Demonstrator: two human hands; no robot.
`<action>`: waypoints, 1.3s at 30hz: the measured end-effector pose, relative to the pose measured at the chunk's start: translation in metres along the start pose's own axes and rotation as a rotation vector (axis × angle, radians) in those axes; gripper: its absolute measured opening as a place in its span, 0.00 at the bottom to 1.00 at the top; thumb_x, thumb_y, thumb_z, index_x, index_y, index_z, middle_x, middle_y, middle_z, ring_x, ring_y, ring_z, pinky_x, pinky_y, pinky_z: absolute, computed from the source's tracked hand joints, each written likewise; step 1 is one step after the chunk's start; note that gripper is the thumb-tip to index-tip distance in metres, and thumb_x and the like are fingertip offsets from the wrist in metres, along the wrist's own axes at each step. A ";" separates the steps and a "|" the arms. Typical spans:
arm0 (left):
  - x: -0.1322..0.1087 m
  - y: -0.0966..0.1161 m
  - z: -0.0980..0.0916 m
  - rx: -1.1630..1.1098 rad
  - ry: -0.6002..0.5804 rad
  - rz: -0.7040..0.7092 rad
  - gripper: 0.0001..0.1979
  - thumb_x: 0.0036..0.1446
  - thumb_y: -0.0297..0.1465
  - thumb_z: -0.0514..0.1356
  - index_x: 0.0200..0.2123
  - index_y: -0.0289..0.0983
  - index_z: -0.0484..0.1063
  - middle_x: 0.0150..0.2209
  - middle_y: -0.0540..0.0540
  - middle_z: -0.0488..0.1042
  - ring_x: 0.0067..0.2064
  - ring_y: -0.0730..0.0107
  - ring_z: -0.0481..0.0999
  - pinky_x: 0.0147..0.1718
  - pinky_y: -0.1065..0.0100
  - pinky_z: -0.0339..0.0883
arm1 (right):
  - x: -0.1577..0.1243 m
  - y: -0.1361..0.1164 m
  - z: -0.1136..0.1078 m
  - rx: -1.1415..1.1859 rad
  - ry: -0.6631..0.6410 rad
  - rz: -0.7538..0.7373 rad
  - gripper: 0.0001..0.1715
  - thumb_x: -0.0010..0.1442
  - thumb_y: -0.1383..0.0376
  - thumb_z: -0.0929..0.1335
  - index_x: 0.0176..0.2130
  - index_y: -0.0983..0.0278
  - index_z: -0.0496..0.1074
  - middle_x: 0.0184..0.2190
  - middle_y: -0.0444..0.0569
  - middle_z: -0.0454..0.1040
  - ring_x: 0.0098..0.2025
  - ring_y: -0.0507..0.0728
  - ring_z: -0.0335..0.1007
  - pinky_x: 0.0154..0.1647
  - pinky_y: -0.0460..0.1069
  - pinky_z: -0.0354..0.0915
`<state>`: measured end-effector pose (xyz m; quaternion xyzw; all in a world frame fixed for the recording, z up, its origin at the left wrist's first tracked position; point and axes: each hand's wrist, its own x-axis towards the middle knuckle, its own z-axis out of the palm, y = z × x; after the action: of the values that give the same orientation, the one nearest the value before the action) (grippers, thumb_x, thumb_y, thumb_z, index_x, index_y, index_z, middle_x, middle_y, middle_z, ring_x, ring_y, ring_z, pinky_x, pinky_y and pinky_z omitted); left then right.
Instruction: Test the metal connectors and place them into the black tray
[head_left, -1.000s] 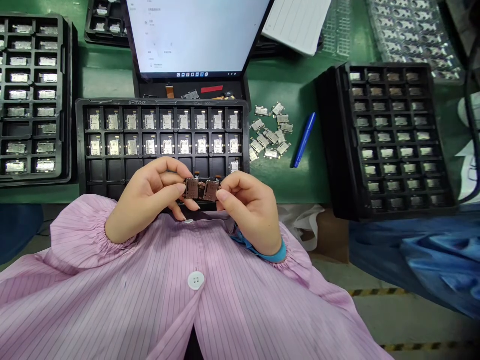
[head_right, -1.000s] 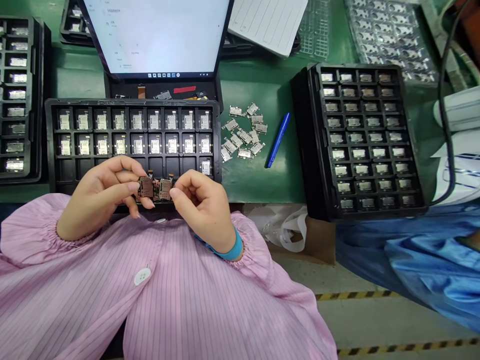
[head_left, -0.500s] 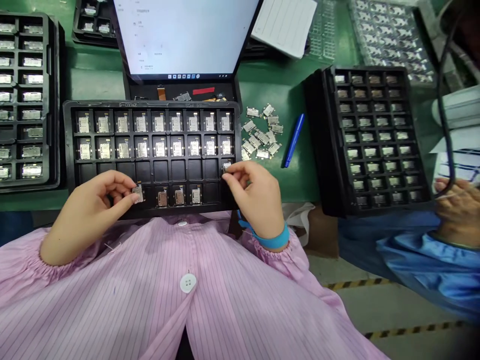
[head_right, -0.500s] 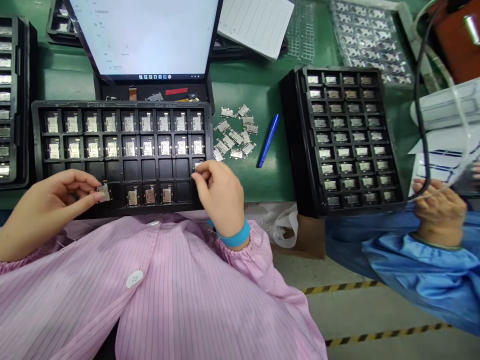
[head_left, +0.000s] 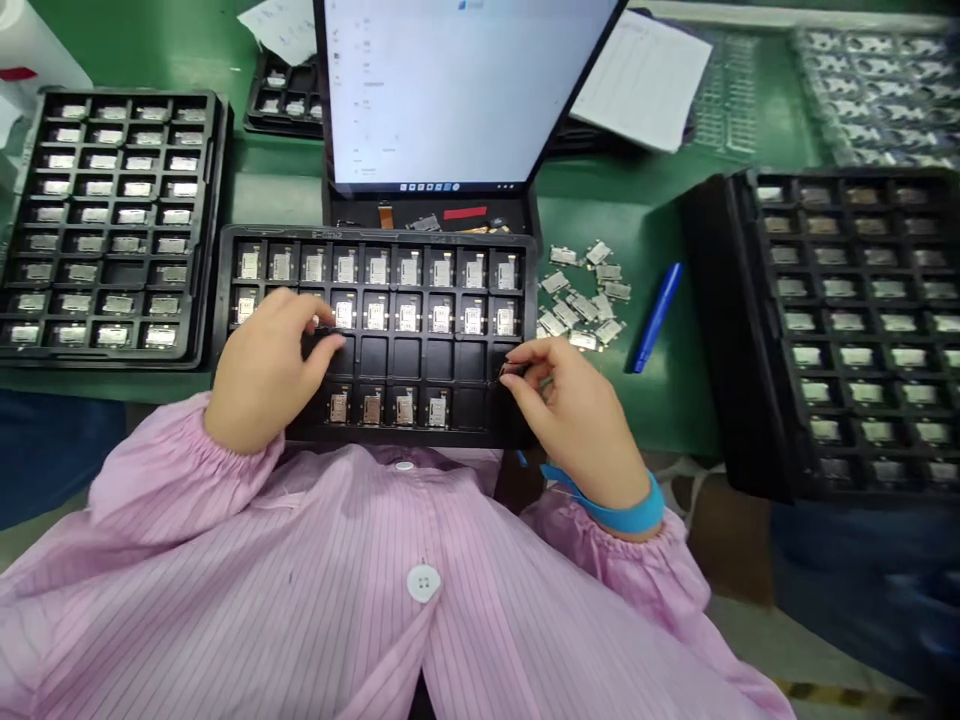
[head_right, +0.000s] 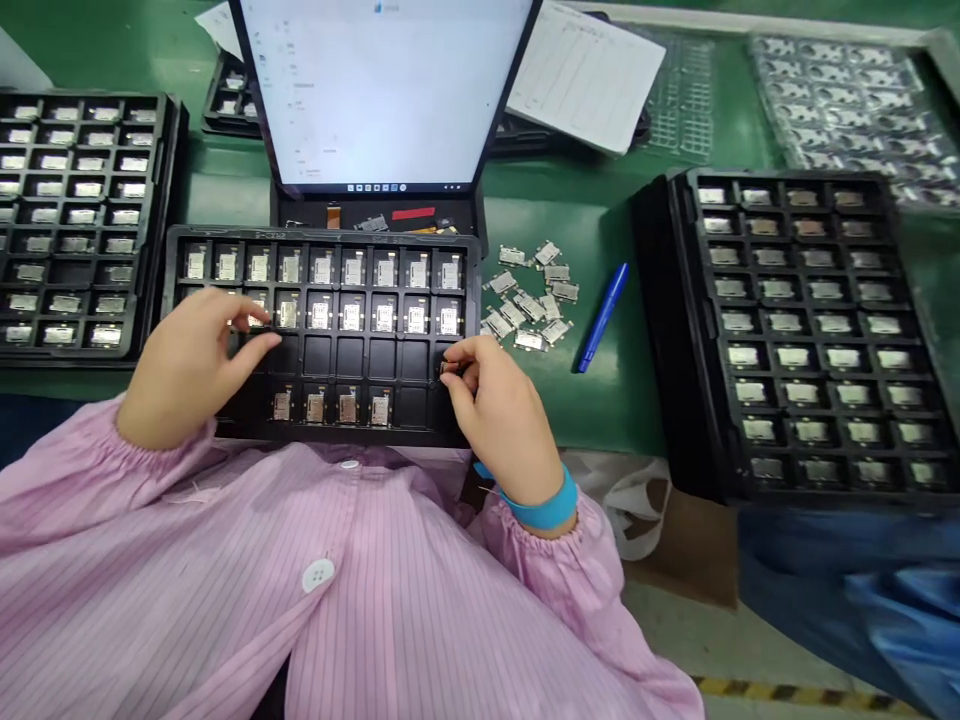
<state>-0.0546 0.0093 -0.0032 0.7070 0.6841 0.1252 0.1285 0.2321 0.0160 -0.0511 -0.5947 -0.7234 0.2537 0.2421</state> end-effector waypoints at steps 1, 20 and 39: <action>0.009 0.001 0.001 0.036 -0.001 -0.012 0.08 0.60 0.32 0.60 0.42 0.38 0.73 0.39 0.44 0.71 0.40 0.60 0.73 0.37 0.62 0.65 | -0.001 -0.001 0.000 0.043 0.001 0.033 0.15 0.57 0.72 0.67 0.45 0.62 0.68 0.33 0.47 0.72 0.30 0.54 0.67 0.34 0.52 0.65; -0.009 0.029 0.001 -1.011 -0.323 -0.064 0.09 0.56 0.33 0.64 0.38 0.37 0.69 0.31 0.48 0.77 0.31 0.69 0.79 0.25 0.73 0.70 | -0.012 -0.071 0.005 0.906 -0.240 0.132 0.33 0.59 0.64 0.72 0.62 0.57 0.62 0.33 0.45 0.73 0.28 0.51 0.70 0.17 0.44 0.67; -0.023 0.043 0.003 -1.338 -0.468 -0.219 0.13 0.54 0.31 0.68 0.36 0.37 0.65 0.26 0.50 0.80 0.31 0.65 0.83 0.25 0.76 0.75 | -0.015 -0.074 0.008 0.924 -0.194 0.100 0.10 0.58 0.61 0.71 0.30 0.63 0.69 0.24 0.41 0.68 0.25 0.48 0.62 0.25 0.46 0.58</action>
<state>-0.0140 -0.0156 0.0088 0.4124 0.4821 0.3492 0.6896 0.1747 -0.0116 -0.0093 -0.4323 -0.5244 0.6147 0.4003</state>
